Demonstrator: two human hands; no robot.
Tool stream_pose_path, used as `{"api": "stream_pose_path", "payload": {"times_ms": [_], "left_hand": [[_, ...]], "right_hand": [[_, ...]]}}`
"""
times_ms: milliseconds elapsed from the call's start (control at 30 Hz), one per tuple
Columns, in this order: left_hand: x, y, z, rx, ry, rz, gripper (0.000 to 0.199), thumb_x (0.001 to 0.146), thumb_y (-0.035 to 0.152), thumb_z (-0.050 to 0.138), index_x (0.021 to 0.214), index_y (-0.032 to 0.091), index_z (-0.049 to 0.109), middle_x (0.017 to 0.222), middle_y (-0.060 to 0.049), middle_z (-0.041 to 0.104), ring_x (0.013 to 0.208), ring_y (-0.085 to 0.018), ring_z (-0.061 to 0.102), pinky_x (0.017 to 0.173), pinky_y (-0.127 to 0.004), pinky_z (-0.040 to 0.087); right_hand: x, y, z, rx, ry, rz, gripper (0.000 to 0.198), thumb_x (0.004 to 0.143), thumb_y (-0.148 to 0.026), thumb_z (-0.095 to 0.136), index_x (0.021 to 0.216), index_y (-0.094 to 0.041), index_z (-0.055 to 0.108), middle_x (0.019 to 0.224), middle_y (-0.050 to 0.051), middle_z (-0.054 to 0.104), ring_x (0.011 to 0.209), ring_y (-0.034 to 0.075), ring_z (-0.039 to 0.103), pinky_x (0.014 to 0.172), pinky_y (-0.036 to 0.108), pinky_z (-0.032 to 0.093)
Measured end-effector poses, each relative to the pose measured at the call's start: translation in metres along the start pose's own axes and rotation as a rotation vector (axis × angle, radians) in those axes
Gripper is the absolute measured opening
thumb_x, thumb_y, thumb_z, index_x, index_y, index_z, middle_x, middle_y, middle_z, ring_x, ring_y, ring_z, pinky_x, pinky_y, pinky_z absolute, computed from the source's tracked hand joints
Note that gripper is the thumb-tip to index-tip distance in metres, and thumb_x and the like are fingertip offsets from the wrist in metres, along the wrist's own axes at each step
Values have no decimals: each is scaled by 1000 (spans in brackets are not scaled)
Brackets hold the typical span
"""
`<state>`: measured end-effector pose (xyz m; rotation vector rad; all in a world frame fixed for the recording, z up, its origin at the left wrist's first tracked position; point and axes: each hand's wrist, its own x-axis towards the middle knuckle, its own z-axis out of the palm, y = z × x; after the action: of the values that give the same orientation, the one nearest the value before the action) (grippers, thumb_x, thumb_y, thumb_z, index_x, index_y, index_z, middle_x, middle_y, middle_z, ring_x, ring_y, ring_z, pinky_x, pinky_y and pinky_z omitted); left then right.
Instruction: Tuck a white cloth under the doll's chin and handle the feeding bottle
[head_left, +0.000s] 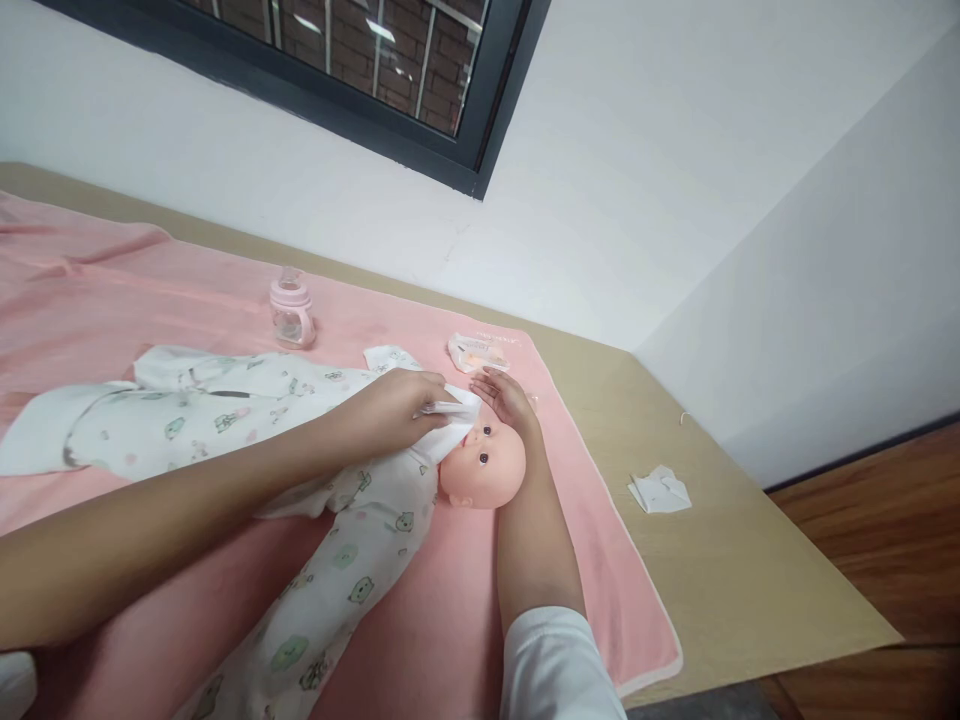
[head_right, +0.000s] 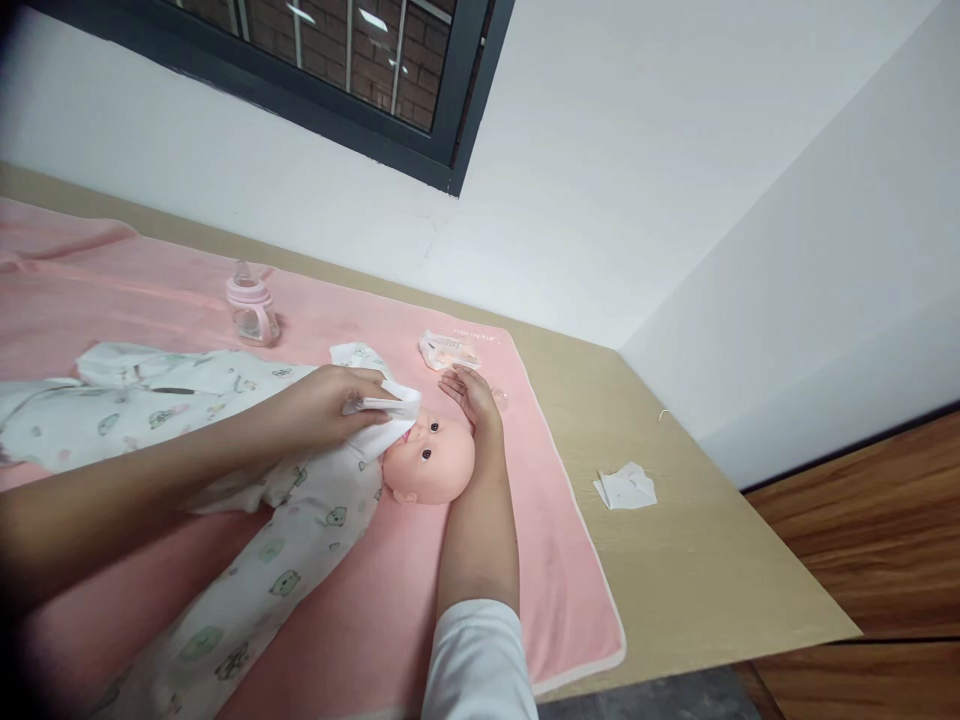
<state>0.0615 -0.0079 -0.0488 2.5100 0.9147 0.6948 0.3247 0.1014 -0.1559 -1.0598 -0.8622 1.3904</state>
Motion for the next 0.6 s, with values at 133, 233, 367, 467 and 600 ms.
{"api": "stream_pose_path", "payload": {"times_ms": [133,233,367,467,600], "left_hand": [[-5,7,-5,-20,-32,-4,25,86,28,49,81,19,71,78,-1,63,69,-15,56,61,-25,38],[-9,13,-4,5,-56,16,24,84,26,49,85,22,73,77,-1,62,67,-15,56,60,-25,36],[-10,15,0,42,-84,23,27,83,21,49,89,24,75,77,-2,60,67,-15,55,59,-25,34],[-7,13,2,49,-129,35,28,83,22,47,87,24,76,76,-3,58,66,-15,55,59,-25,34],[-5,8,5,71,-128,41,35,78,13,46,91,25,75,78,-3,56,70,-16,55,60,-25,35]], "right_hand": [[0,0,-1,10,-12,-3,12,87,-13,59,97,-16,62,84,5,73,82,15,72,92,33,59],[-1,0,0,12,-14,-10,12,86,-13,61,98,-15,62,85,7,73,81,15,72,93,34,58],[-1,0,0,13,-9,-18,11,87,-14,60,98,-15,62,86,8,72,81,15,72,94,35,58],[1,1,-1,19,-19,-15,12,87,-14,59,98,-15,62,84,7,72,80,15,72,92,35,59],[2,2,-2,18,-27,-16,12,87,-13,57,99,-15,61,84,6,72,81,15,72,90,34,59]]}}
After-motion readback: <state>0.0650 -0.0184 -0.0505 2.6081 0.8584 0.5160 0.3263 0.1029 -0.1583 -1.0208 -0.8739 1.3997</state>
